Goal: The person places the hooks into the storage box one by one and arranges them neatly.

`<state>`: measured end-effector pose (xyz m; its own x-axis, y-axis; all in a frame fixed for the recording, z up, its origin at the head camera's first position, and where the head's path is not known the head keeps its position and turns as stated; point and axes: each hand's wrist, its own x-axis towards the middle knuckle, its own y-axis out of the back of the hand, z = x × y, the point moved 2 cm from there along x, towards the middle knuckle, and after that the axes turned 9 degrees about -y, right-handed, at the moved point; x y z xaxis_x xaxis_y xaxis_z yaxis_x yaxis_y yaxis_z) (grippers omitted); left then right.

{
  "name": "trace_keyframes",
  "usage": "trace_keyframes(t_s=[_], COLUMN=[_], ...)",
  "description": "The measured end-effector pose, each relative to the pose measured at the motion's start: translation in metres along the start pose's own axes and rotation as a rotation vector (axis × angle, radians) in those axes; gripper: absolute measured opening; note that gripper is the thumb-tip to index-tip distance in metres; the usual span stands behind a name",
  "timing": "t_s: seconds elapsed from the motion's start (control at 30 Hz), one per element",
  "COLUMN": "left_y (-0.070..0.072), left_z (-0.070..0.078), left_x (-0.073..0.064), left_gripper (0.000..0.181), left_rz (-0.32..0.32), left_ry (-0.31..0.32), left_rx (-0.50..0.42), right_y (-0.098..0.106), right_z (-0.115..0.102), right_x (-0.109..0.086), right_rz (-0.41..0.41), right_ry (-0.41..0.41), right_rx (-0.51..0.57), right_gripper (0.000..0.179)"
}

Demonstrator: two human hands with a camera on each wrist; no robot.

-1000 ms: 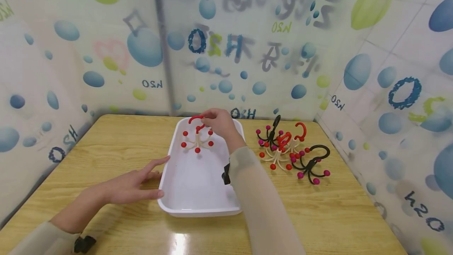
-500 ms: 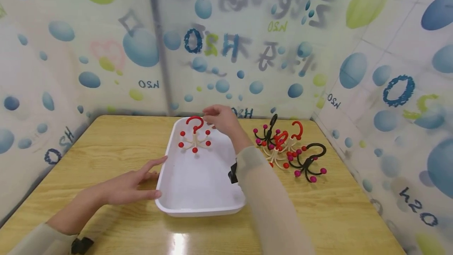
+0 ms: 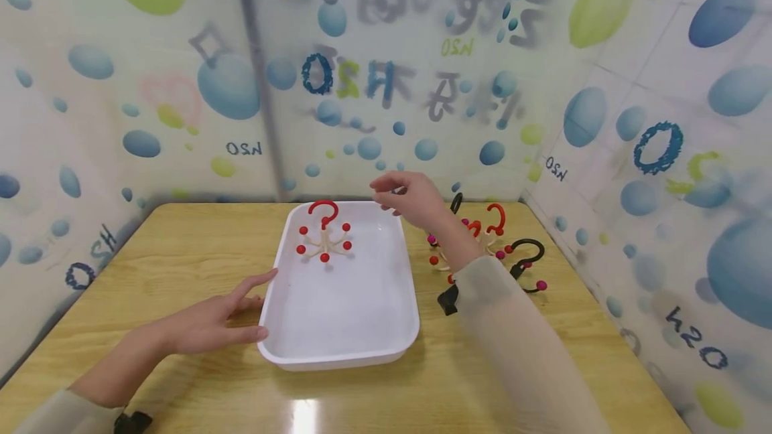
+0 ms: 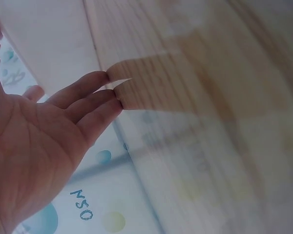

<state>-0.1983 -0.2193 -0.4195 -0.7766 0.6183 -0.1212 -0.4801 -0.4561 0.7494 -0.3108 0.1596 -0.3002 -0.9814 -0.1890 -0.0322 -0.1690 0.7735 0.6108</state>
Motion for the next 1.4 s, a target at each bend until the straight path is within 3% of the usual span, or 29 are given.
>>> trace_keyframes(t_s=[0.33, 0.6, 0.9, 1.2, 1.4], left_y=[0.001, -0.001, 0.000, 0.000, -0.001], left_z=[0.001, 0.001, 0.001, 0.002, 0.002], left_x=[-0.001, -0.003, -0.002, -0.002, -0.002], left_gripper=[0.098, 0.099, 0.101, 0.100, 0.100], left_rz=[0.022, 0.017, 0.011, 0.013, 0.011], left_ry=[-0.036, -0.026, 0.004, 0.006, 0.011], left_rx=[0.020, -0.003, -0.017, -0.036, -0.036], right_y=[0.043, 0.076, 0.117, 0.151, 0.163], right_z=[0.033, 0.066, 0.109, 0.156, 0.186], right_x=[-0.052, -0.083, -0.103, -0.115, -0.120], right_rz=[0.014, 0.059, 0.151, 0.216, 0.201], right_ry=[-0.019, -0.024, -0.046, -0.126, -0.179], right_rx=[-0.068, -0.134, -0.166, -0.227, -0.227], right_gripper=[0.033, 0.036, 0.040, 0.046, 0.054])
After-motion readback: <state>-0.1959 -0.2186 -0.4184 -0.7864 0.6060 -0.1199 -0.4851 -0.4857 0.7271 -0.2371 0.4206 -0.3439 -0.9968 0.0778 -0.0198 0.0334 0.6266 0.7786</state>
